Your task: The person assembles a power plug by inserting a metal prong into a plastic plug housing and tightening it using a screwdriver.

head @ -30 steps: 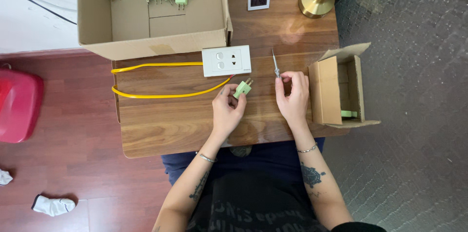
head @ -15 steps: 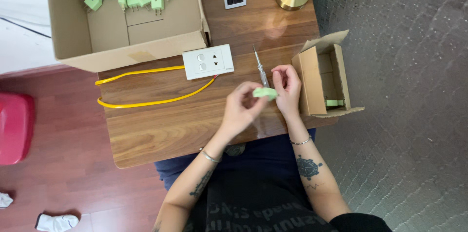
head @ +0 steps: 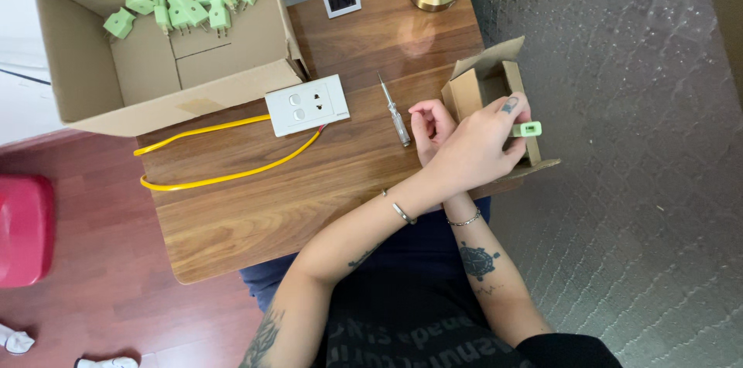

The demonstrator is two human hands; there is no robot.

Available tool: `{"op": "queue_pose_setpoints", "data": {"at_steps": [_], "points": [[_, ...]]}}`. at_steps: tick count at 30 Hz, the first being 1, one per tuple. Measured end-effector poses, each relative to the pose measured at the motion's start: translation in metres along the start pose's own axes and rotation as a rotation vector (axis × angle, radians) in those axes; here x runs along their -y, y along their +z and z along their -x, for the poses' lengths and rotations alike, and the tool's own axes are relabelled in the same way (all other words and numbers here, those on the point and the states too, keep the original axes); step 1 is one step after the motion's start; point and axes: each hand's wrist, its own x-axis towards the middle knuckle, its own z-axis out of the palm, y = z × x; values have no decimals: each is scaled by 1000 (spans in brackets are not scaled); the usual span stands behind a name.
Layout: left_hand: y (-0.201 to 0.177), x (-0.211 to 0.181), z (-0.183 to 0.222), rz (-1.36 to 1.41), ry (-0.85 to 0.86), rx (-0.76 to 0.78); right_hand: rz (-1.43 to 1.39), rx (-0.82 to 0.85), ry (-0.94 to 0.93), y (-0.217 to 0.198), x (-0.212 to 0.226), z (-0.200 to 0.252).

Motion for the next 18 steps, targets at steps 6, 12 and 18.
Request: {"op": "queue_pose_setpoints", "data": {"at_steps": [6,12,18], "points": [[8,-8,-1,-679,-74,-51,-31,1,41,1,9,4],[79,62,-26,-944,-40,-60,-28,-12,-38,0,3,-2],[114,83,-48,-846,-67,275,-47,6,-83,-2,-1,-4]]}}
